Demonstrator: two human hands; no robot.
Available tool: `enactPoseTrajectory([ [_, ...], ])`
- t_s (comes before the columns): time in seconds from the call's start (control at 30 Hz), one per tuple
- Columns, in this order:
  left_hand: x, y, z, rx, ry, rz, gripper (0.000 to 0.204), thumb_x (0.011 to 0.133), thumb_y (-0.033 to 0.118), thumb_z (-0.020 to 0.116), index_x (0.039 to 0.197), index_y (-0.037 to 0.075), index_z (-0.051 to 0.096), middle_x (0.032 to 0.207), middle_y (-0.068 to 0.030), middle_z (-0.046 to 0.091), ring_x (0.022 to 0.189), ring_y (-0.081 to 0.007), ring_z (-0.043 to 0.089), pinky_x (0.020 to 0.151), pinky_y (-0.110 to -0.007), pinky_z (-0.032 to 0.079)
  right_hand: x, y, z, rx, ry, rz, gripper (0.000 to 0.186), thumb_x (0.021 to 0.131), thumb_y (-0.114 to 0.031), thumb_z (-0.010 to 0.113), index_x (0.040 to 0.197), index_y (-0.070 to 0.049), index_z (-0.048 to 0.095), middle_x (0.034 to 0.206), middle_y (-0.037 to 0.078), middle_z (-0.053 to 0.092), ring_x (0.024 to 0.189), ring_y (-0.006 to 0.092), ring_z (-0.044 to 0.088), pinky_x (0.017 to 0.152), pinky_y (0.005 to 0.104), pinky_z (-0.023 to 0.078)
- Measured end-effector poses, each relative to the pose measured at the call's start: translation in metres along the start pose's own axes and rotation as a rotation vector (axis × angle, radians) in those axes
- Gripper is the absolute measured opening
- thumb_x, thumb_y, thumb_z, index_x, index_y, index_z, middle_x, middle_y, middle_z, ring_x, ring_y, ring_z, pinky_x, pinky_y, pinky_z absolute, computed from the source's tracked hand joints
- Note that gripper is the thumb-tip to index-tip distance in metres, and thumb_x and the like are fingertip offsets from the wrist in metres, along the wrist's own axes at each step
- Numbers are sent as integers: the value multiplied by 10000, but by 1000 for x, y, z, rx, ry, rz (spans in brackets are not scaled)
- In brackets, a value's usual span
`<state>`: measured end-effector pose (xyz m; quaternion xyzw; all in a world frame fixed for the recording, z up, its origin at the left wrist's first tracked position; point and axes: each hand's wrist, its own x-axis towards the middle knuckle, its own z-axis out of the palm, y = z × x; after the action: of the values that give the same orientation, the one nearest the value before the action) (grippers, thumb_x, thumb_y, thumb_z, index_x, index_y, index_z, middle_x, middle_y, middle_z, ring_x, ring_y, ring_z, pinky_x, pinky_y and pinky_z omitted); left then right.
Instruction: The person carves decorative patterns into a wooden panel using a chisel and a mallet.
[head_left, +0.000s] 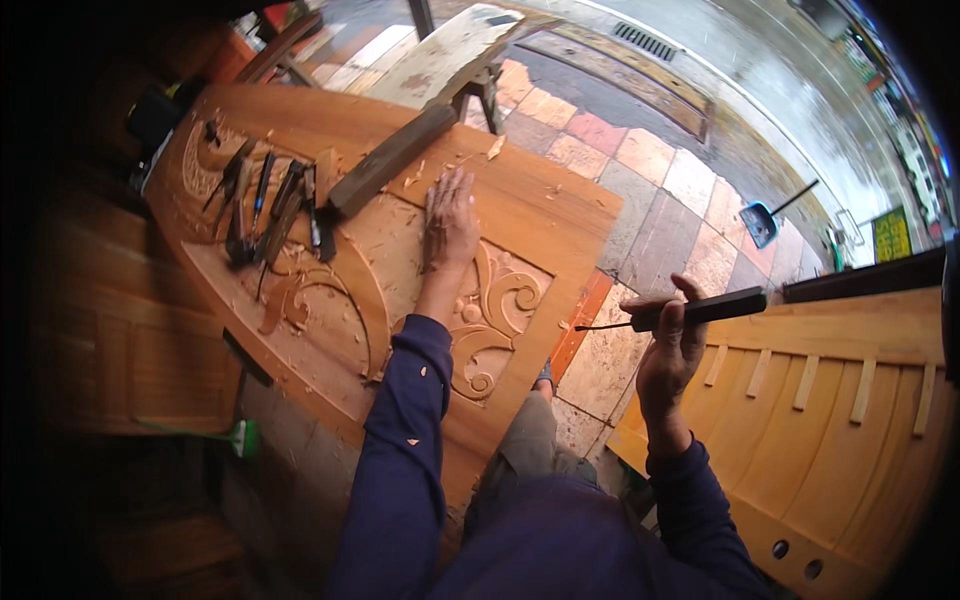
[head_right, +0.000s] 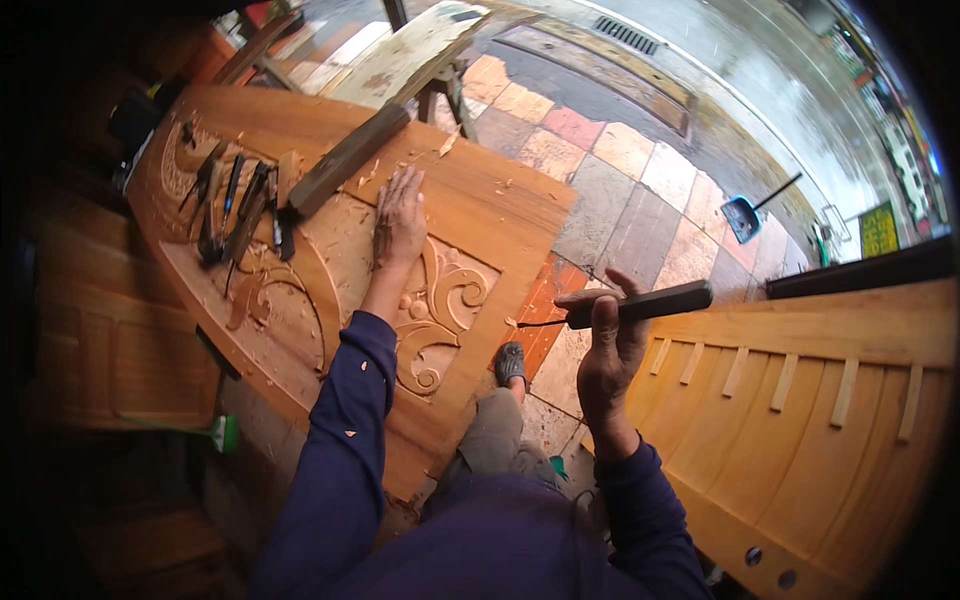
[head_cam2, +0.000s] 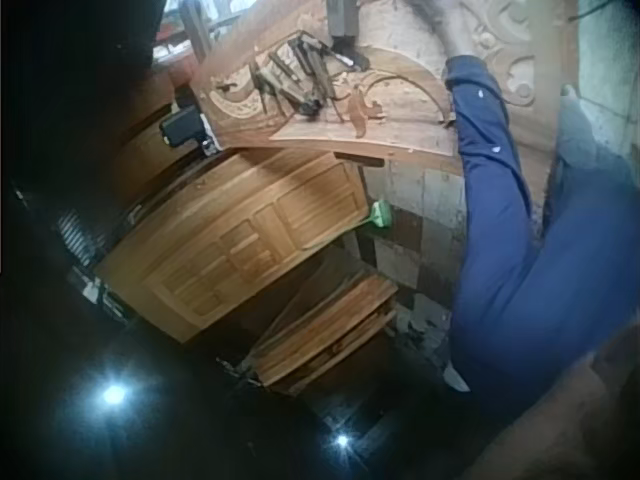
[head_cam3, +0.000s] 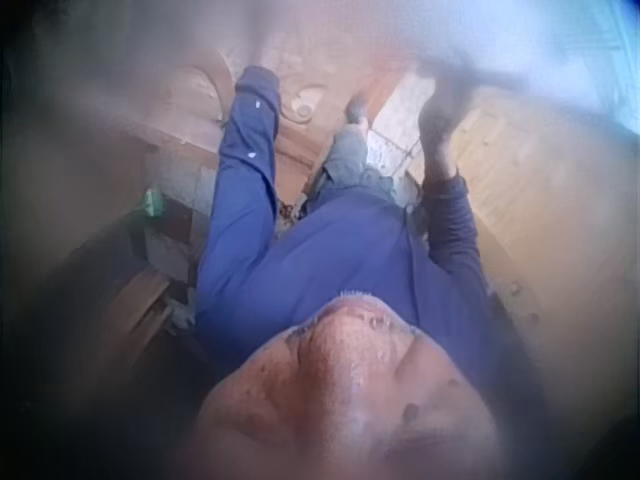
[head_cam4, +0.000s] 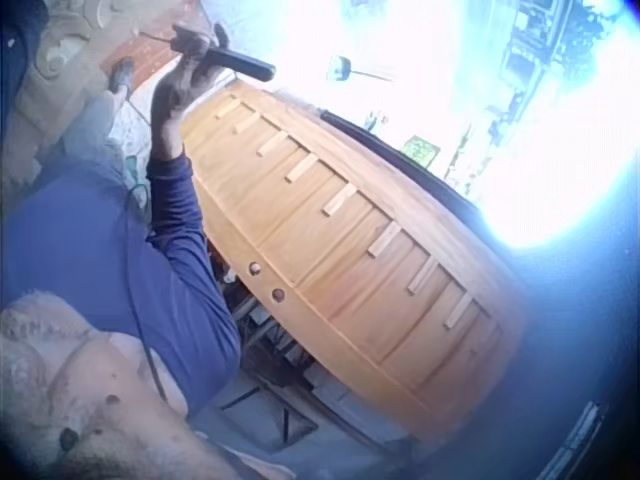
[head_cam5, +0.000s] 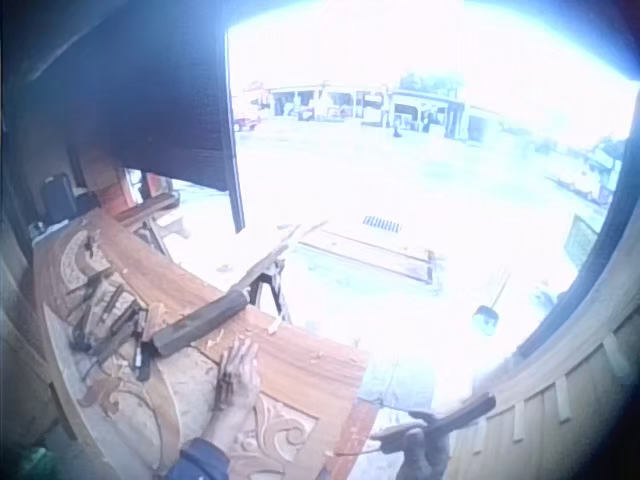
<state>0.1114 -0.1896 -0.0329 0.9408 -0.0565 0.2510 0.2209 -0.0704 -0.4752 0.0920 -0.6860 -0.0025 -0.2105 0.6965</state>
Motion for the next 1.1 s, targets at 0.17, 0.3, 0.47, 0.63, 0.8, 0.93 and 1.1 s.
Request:
enactPoseTrajectory([
  [0.17, 1, 9, -25, -597, 53, -231, 402, 1075, 214, 469, 1416, 29, 573, 1468, -161, 582, 1416, -310, 495, 1202, -448, 340, 32, -9, 15, 106, -135, 33, 508, 1100, -304, 524, 1425, 70, 410, 792, 66, 672, 705, 128, 649, 709, 252, 503],
  [0.3, -2, -8, -34, -962, 301, -411, 454, 1120, 310, 389, 1391, 10, 596, 1427, -155, 617, 1365, -264, 542, 1150, -371, 400, 52, -15, 28, 204, -181, 83, 502, 1099, -296, 525, 1432, 61, 411, 747, 44, 628, 667, 124, 625, 650, 246, 488],
  [0.47, -17, 20, -19, 144, -28, -168, 586, 1127, 404, 282, 1528, 15, 457, 1602, -185, 430, 1515, -333, 348, 1261, -437, 234, 75, -13, 18, 261, -242, 144, 419, 1107, -270, 505, 1409, 18, 471, 716, 5, 529, 542, 78, 483, 488, 235, 413],
  [0.63, -52, 118, -14, 257, -354, -199, 625, 1113, 398, 292, 1653, 103, 191, 1726, -153, 133, 1585, -352, 157, 1295, -464, 96, 106, -2, 1, 316, -231, 227, 458, 1097, -405, 506, 1390, -53, 502, 715, -11, 484, 522, 49, 408, 443, 219, 325],
  [0.8, -107, 197, -36, 61, -442, -34, 637, 1080, 453, 391, 1604, 92, 359, 1704, -180, 207, 1584, -350, 166, 1295, -461, 108, 137, 14, 3, 392, -316, 213, 412, 1105, -369, 498, 1386, -69, 464, 781, 7, 508, 547, 78, 427, 479, 232, 357],
  [0.93, -128, 215, -70, -300, -573, -5, 509, 1036, 357, 549, 1457, 72, 569, 1593, -217, 425, 1530, -377, 315, 1273, -484, 205, 156, 27, 8, 459, -425, 240, 378, 1104, -330, 507, 1370, -67, 452, 859, 46, 513, 664, 114, 475, 554, 265, 396],
  [1.1, -155, 111, -127, -272, 245, -631, 345, 945, 146, 686, 1258, 1, 673, 1256, -192, 701, 1160, -374, 669, 991, -434, 546, 163, 23, 31, 695, -676, 375, 467, 1079, -473, 487, 1285, -55, 475, 803, 29, 462, 639, 124, 405, 559, 277, 346],
])
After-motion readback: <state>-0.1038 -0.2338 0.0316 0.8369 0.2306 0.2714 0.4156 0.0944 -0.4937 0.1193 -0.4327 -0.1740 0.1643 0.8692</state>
